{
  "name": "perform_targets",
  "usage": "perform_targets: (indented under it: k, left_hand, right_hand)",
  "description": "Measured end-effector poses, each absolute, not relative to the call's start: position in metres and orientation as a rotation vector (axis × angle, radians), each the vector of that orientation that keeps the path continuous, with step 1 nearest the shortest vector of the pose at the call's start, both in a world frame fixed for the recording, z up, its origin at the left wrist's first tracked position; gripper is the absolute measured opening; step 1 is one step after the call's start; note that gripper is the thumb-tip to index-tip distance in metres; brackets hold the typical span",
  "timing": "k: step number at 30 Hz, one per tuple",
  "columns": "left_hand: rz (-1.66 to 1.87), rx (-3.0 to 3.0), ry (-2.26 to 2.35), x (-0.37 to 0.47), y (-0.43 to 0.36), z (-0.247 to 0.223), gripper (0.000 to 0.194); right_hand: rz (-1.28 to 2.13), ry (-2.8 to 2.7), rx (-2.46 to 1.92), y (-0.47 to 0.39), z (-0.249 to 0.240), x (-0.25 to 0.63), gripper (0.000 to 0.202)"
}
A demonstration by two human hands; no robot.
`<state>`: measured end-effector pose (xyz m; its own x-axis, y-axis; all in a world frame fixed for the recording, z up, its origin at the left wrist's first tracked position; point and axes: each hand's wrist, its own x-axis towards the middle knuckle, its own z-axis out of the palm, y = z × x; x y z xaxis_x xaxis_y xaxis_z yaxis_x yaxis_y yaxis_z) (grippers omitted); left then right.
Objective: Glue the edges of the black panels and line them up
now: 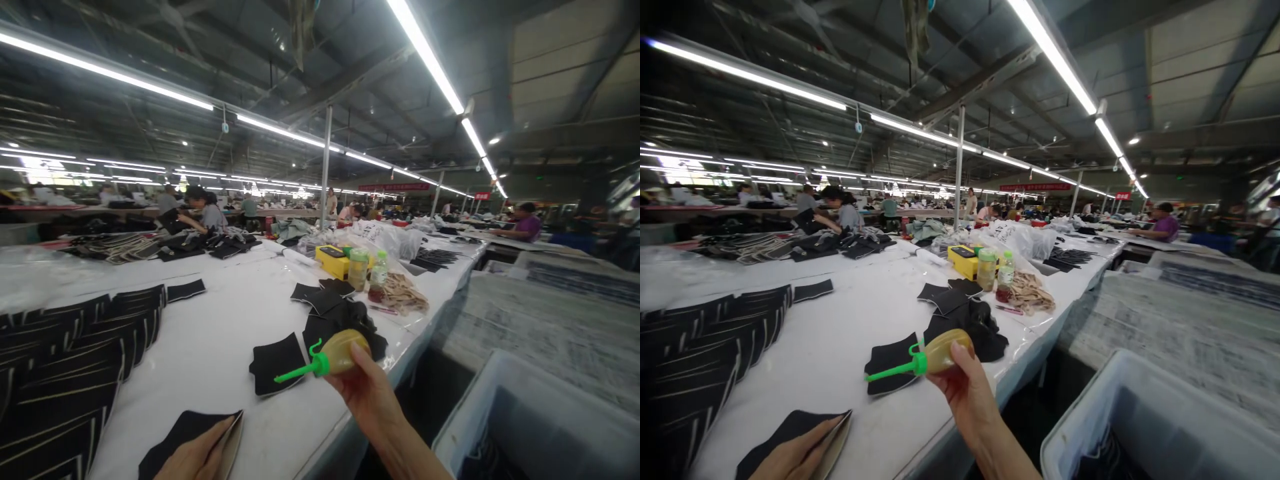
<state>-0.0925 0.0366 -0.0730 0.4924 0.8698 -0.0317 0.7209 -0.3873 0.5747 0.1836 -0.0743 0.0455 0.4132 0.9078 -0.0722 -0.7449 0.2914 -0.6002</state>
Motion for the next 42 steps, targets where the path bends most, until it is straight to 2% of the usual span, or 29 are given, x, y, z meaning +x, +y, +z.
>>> perform_targets:
  k: [4,7,14,24,33,42]
  left_hand:
    - [0.424,2.174,1.245,-0.080,0.010,-0.027,0.045]
    - [0.415,2.143,1.236,-0.076,0.006,-0.010,0.042]
    - [0.401,2.118,1.258,-0.081,0.010,-0.018,0.041]
    - [0.373,2.100,1.297,-0.081,0.010,-0.017,0.045]
    - [0.379,2.147,1.319,-0.080,0.007,-0.018,0.045]
    - [0.332,2.198,1.392,-0.076,0.003,-0.021,0.046]
  right_hand:
    - [1.109,-0.407,-0.703,-0.071,0.038,0.178,0.052]
    - [1.066,-0.568,-0.781,-0.065,0.031,0.175,0.048]
    - [0.863,-0.934,-1.042,-0.055,0.022,0.161,0.061]
    - [0.445,-1.499,-1.241,-0.039,0.011,0.141,0.059]
    - [0.232,-1.690,-1.235,-0.035,0.010,0.136,0.059]
    - [0.257,-1.654,-1.287,-0.033,0.011,0.136,0.056]
